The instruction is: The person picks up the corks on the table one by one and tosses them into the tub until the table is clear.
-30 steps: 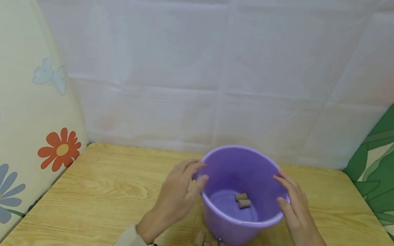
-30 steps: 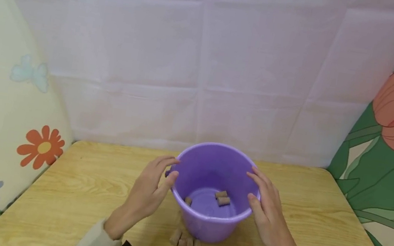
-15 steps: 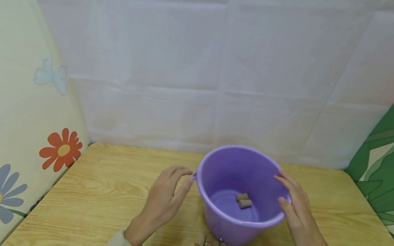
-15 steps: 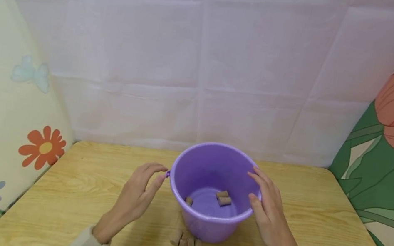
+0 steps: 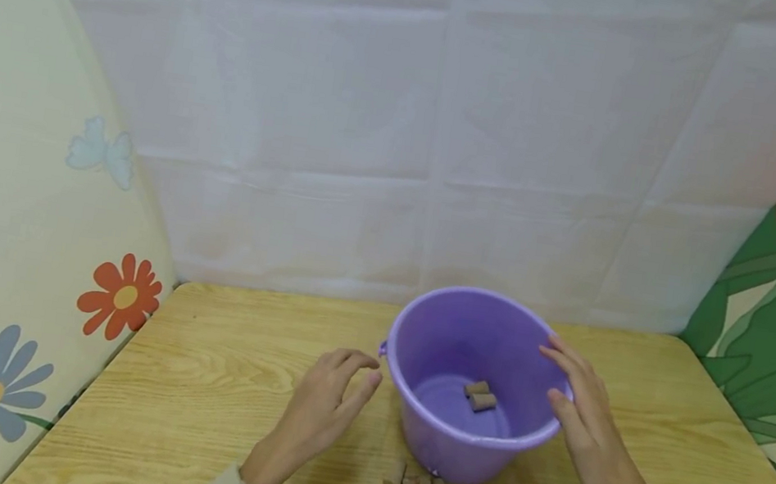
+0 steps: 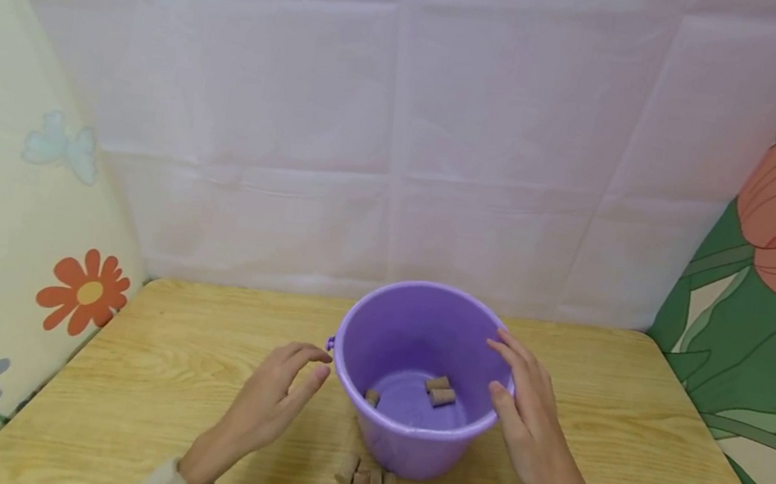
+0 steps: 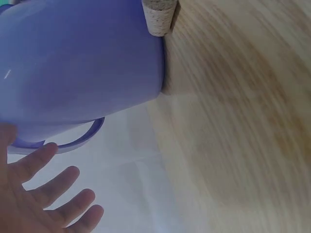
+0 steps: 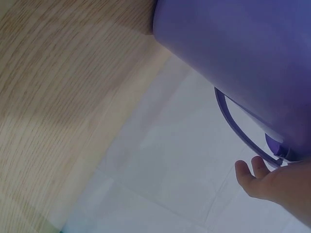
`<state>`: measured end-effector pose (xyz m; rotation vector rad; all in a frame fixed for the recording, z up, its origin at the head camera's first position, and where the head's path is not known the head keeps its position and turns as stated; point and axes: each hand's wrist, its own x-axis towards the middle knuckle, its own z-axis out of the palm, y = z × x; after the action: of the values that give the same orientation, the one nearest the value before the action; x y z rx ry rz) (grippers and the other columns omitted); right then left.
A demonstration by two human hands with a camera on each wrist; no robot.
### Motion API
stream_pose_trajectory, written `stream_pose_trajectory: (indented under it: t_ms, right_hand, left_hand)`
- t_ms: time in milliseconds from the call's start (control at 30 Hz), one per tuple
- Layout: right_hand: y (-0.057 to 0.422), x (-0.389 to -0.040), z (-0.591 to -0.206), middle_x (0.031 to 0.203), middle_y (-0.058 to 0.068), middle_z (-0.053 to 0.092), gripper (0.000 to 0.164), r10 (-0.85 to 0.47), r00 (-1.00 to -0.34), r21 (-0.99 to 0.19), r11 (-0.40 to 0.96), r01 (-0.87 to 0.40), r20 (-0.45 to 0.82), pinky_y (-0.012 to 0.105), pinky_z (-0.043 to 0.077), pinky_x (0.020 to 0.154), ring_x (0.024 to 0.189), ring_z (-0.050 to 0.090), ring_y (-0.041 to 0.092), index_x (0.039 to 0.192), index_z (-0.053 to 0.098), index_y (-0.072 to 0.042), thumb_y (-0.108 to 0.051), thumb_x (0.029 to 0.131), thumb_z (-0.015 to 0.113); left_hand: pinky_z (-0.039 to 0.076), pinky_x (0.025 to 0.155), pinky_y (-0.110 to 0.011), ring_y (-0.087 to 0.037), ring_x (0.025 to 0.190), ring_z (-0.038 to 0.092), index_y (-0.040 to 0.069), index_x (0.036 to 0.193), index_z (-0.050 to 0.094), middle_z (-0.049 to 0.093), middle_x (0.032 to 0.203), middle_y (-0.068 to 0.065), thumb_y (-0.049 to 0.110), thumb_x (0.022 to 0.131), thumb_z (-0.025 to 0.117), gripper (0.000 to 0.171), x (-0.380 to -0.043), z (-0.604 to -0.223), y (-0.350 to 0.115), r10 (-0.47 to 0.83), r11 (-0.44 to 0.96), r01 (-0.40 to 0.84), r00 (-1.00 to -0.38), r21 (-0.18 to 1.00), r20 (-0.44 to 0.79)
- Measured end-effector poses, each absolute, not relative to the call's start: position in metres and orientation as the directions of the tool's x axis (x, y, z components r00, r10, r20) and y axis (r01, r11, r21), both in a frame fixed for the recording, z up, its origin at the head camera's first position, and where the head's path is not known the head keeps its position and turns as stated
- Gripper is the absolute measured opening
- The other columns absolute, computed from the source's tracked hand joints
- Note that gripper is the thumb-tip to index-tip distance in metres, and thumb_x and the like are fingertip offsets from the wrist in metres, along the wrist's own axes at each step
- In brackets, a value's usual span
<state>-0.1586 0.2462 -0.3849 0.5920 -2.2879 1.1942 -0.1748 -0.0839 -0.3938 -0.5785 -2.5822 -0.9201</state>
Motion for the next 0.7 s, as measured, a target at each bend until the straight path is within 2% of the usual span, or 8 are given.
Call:
stream_pose_trajectory:
  t_ms: [167, 400, 700]
  right_hand:
    - [0.246, -0.158, -0.386, 0.156, 0.006, 0.039, 0.048, -0.144, -0.789, -0.632, 0.521, -0.573, 0.597, 0.011, 0.012, 0.112, 0.143, 0.024, -0.005, 0.142, 0.049, -0.007, 0.003, 0.095, 0.044]
    - [0.246, -0.158, -0.386, 0.156, 0.004, 0.038, 0.049, -0.144, -0.793, -0.636, 0.521, -0.57, 0.592, 0.011, 0.012, 0.111, 0.143, 0.023, -0.005, 0.143, 0.049, -0.008, 0.003, 0.096, 0.044]
    - [0.247, -0.158, -0.385, 0.156, 0.016, 0.037, 0.048, -0.157, -0.804, -0.638, 0.531, -0.558, 0.573, 0.011, 0.011, 0.111, 0.143, 0.022, -0.006, 0.145, 0.047, -0.009, 0.0, 0.098, 0.043]
  left_hand:
    - [0.051, 0.097, -0.051, -0.027, 0.115, 0.061, 0.013, 0.115, 0.068, 0.067, 0.119, -0.007, 0.039, 0.102, 0.052, 0.033, -0.172, -0.401, -0.085, 0.333, 0.711, 0.493, -0.864, 0.501, 0.377]
    - [0.052, 0.096, -0.051, -0.027, 0.116, 0.061, 0.013, 0.121, 0.066, 0.066, 0.122, -0.008, 0.039, 0.096, 0.061, 0.036, -0.169, -0.407, -0.086, 0.435, 0.724, 0.515, -0.857, 0.459, 0.275]
    - [0.05, 0.1, -0.053, -0.029, 0.121, 0.056, 0.02, 0.13, 0.062, 0.06, 0.132, -0.008, 0.044, 0.086, 0.073, 0.051, -0.166, -0.416, -0.085, 0.542, 0.731, 0.51, -0.837, 0.453, 0.067]
